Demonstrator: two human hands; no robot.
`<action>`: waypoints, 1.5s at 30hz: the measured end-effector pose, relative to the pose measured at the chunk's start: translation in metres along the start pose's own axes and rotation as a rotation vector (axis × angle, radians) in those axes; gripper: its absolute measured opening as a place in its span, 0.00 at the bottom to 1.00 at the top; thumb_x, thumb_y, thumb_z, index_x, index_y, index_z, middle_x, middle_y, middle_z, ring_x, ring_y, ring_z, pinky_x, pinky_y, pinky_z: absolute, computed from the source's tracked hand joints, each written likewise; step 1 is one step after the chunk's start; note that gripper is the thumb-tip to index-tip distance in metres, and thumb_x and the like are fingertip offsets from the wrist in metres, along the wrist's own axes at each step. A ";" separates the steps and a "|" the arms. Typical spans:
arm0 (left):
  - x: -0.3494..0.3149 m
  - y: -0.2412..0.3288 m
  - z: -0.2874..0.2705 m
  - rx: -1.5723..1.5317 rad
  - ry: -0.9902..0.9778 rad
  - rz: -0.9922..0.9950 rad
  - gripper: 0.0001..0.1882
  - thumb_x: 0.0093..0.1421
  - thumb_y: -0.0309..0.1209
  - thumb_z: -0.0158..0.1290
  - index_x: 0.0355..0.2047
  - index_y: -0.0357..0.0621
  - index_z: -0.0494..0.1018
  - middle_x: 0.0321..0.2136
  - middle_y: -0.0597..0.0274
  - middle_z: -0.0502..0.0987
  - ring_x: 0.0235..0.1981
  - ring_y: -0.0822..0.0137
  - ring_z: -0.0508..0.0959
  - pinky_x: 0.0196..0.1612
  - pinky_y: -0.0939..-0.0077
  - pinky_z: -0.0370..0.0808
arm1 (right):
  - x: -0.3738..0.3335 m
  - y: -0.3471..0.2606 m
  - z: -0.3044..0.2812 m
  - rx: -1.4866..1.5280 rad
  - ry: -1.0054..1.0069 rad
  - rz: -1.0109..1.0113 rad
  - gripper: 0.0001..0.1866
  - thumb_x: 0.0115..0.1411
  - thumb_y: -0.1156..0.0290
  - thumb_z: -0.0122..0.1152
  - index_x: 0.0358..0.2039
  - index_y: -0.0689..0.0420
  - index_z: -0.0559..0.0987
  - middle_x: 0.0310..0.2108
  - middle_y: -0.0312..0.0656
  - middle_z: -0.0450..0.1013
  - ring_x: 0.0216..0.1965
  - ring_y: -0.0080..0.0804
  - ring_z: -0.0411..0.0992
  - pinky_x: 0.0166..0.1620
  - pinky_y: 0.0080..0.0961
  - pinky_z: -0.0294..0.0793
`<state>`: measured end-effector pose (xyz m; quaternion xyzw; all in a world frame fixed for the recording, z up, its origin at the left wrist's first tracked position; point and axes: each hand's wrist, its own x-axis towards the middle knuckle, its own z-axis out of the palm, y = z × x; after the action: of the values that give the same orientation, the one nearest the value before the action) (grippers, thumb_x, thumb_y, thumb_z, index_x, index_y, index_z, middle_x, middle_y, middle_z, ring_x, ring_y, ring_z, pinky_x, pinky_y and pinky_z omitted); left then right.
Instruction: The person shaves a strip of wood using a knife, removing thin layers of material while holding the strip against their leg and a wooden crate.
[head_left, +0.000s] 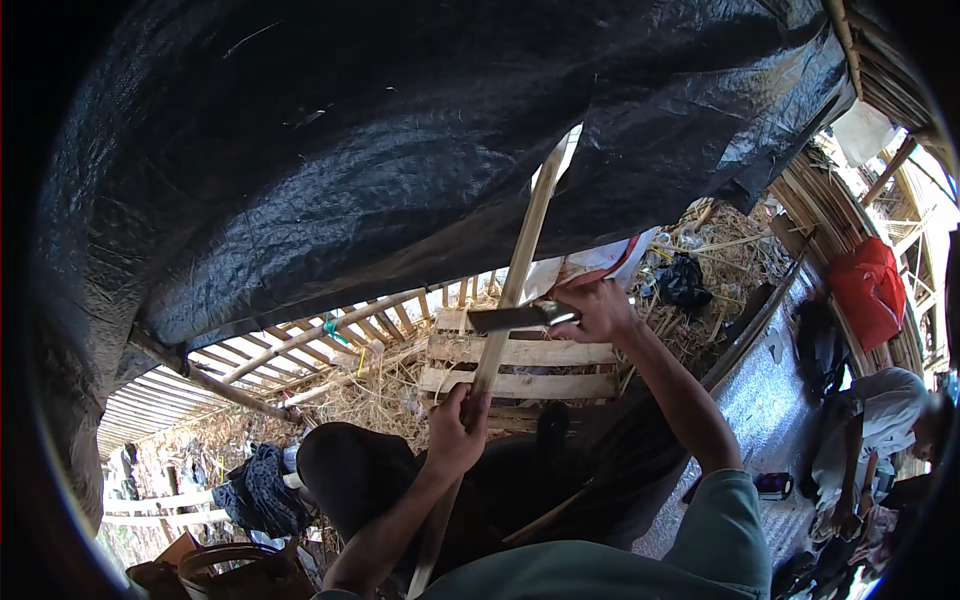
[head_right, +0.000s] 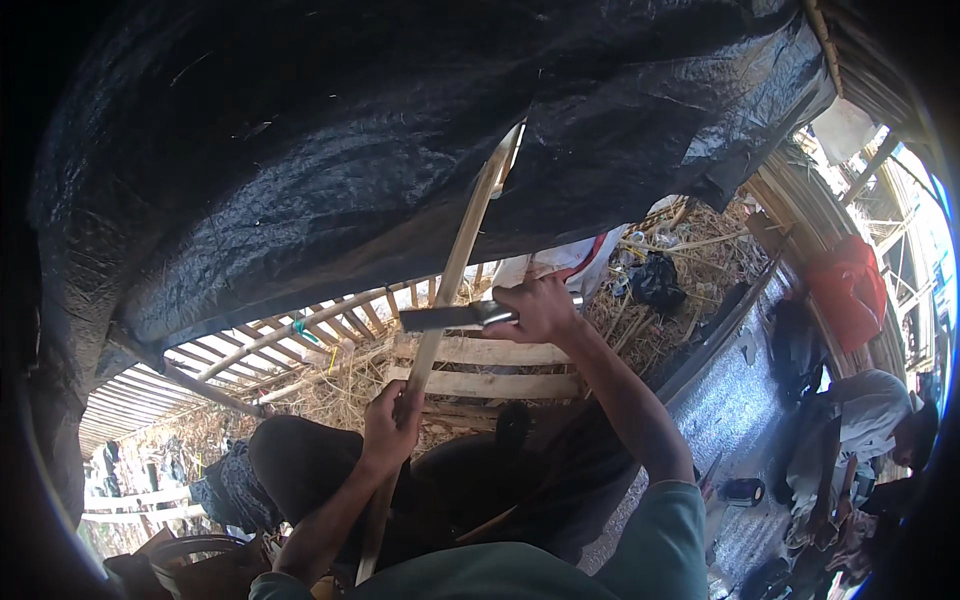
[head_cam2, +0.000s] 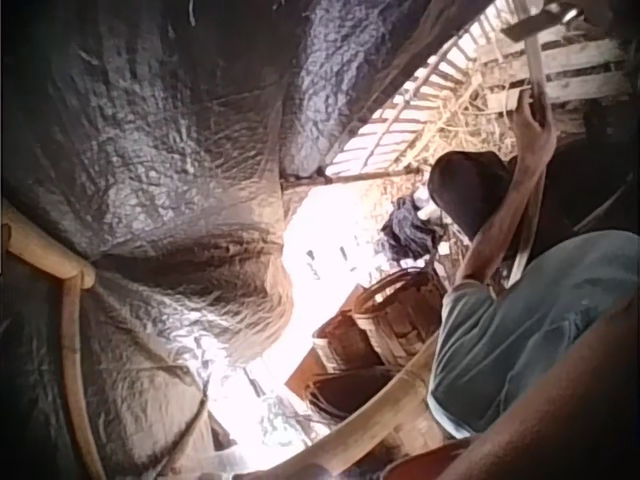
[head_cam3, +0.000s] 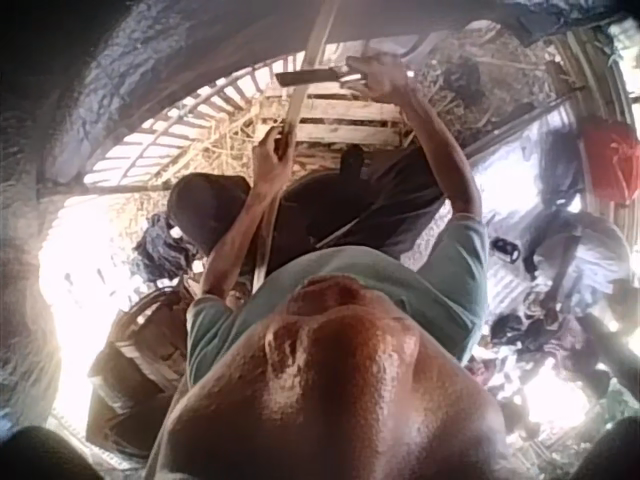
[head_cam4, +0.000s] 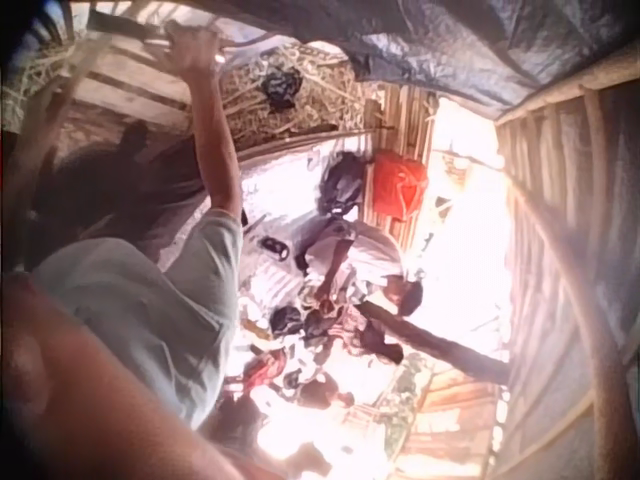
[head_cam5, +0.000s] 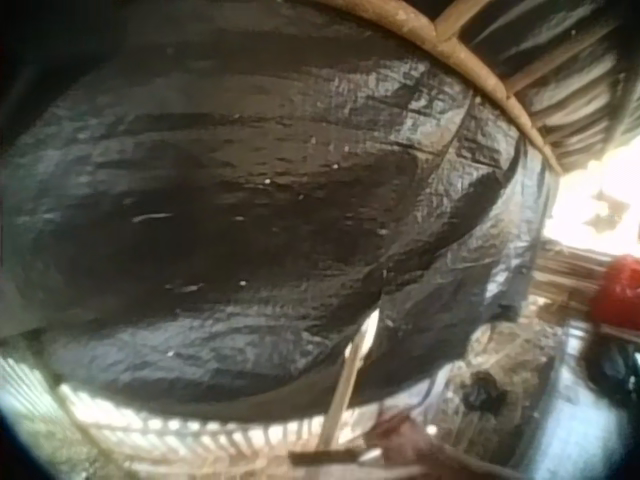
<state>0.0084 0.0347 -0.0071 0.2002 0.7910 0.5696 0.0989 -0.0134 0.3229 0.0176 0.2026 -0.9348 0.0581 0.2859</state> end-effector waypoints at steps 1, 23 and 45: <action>-0.001 0.002 -0.001 0.040 0.022 0.039 0.08 0.57 0.30 0.50 0.27 0.38 0.66 0.14 0.58 0.71 0.14 0.66 0.73 0.18 0.75 0.66 | 0.012 -0.006 -0.009 0.049 -0.236 0.367 0.23 0.49 0.46 0.58 0.26 0.56 0.76 0.15 0.45 0.70 0.23 0.46 0.73 0.29 0.38 0.71; -0.013 0.014 0.000 0.002 0.013 0.119 0.07 0.57 0.30 0.50 0.29 0.39 0.65 0.12 0.64 0.68 0.12 0.72 0.69 0.16 0.74 0.62 | 0.014 0.024 -0.016 0.301 -0.009 0.814 0.24 0.55 0.49 0.51 0.32 0.62 0.75 0.16 0.50 0.70 0.21 0.49 0.72 0.25 0.37 0.68; -0.017 0.019 0.004 0.059 -0.019 0.136 0.06 0.57 0.28 0.48 0.29 0.39 0.64 0.14 0.55 0.71 0.16 0.57 0.76 0.17 0.72 0.68 | 0.024 0.026 -0.022 0.100 -0.056 -0.089 0.20 0.45 0.51 0.62 0.25 0.56 0.74 0.15 0.47 0.70 0.21 0.48 0.71 0.27 0.39 0.70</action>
<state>0.0285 0.0359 0.0081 0.2618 0.7911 0.5493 0.0617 -0.0315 0.3429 0.0493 0.2597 -0.9284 0.0863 0.2513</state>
